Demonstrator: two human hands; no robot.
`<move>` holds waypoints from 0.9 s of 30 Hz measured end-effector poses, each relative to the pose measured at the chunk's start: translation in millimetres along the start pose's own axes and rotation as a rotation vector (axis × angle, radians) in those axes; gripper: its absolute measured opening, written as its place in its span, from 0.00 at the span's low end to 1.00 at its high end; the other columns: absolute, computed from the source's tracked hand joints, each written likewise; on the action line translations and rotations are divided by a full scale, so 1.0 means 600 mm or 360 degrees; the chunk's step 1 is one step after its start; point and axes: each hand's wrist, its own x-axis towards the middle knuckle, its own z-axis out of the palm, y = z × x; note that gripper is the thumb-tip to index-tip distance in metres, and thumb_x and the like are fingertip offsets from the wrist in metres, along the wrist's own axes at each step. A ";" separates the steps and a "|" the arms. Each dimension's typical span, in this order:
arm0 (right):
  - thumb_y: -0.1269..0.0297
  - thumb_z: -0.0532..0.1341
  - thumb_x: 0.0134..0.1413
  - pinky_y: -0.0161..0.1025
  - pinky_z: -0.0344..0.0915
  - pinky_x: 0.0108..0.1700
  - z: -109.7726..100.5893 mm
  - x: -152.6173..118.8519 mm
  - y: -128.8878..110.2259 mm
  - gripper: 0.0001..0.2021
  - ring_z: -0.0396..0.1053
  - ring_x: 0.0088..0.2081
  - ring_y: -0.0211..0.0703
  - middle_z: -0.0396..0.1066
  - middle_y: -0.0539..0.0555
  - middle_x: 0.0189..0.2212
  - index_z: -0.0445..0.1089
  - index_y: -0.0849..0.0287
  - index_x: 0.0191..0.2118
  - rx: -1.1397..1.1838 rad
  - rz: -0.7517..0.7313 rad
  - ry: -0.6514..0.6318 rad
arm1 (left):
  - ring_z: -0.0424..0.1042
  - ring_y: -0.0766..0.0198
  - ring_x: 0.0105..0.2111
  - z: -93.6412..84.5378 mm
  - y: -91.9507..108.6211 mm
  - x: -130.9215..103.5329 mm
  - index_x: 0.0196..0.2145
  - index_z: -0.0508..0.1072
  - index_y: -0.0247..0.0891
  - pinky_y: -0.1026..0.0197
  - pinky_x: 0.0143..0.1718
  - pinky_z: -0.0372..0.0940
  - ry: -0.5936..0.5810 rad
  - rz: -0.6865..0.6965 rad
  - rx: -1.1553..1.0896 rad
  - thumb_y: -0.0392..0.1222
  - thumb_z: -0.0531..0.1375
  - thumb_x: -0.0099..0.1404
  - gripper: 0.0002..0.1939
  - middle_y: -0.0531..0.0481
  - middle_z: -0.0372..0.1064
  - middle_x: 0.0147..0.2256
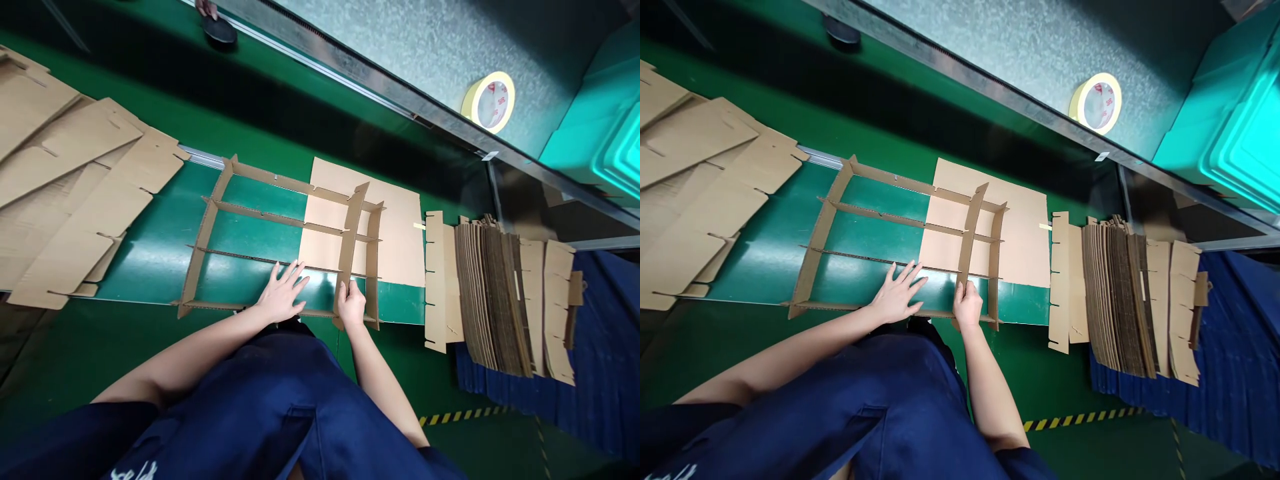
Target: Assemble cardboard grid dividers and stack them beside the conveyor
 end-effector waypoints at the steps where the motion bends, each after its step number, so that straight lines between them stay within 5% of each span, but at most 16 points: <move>1: 0.53 0.42 0.63 0.37 0.55 0.28 0.002 0.002 -0.001 0.18 0.61 0.23 0.42 0.63 0.52 0.21 0.61 0.56 0.29 -0.0033 0.0014 -0.0019 | 0.38 0.42 0.66 0.000 0.000 0.000 0.61 0.60 0.42 0.33 0.62 0.32 0.0001 0.0000 0.0002 0.56 0.55 0.62 0.32 0.41 0.37 0.67; 7: 0.55 0.44 0.63 0.37 0.55 0.28 0.008 0.006 -0.010 0.18 0.63 0.24 0.42 0.66 0.53 0.23 0.65 0.59 0.34 -0.0176 0.0162 -0.0226 | 0.37 0.44 0.66 -0.001 0.000 0.000 0.61 0.62 0.42 0.33 0.62 0.31 0.0021 0.0006 0.0003 0.55 0.54 0.63 0.31 0.41 0.37 0.67; 11: 0.53 0.44 0.64 0.40 0.61 0.36 -0.007 0.030 -0.017 0.21 0.68 0.37 0.47 0.71 0.59 0.37 0.67 0.61 0.45 -0.0159 0.0100 -0.0033 | 0.37 0.45 0.66 0.002 0.000 -0.001 0.60 0.62 0.42 0.34 0.62 0.32 0.0025 0.0004 0.0004 0.56 0.54 0.63 0.31 0.41 0.38 0.67; 15: 0.51 0.44 0.63 0.49 0.59 0.51 -0.017 0.117 -0.038 0.28 0.58 0.55 0.55 0.62 0.67 0.55 0.57 0.65 0.59 -0.0084 -0.0037 0.0213 | 0.37 0.45 0.66 0.004 0.000 -0.001 0.60 0.62 0.43 0.34 0.63 0.34 0.0033 0.0001 0.0010 0.57 0.54 0.62 0.31 0.42 0.38 0.67; 19: 0.58 0.42 0.62 0.56 0.53 0.57 -0.001 0.202 -0.063 0.27 0.52 0.60 0.55 0.57 0.66 0.59 0.51 0.64 0.64 -0.0010 0.0021 -0.0035 | 0.38 0.44 0.66 0.004 0.000 -0.001 0.60 0.62 0.43 0.35 0.63 0.34 0.0033 -0.0006 0.0017 0.57 0.54 0.62 0.31 0.42 0.39 0.67; 27: 0.64 0.40 0.61 0.61 0.50 0.58 0.023 0.209 -0.073 0.28 0.42 0.65 0.54 0.51 0.64 0.64 0.46 0.63 0.67 -0.0150 0.0031 -0.0117 | 0.37 0.45 0.66 0.002 -0.001 -0.001 0.60 0.62 0.42 0.34 0.63 0.33 0.0039 0.0001 -0.0008 0.58 0.52 0.63 0.31 0.41 0.39 0.67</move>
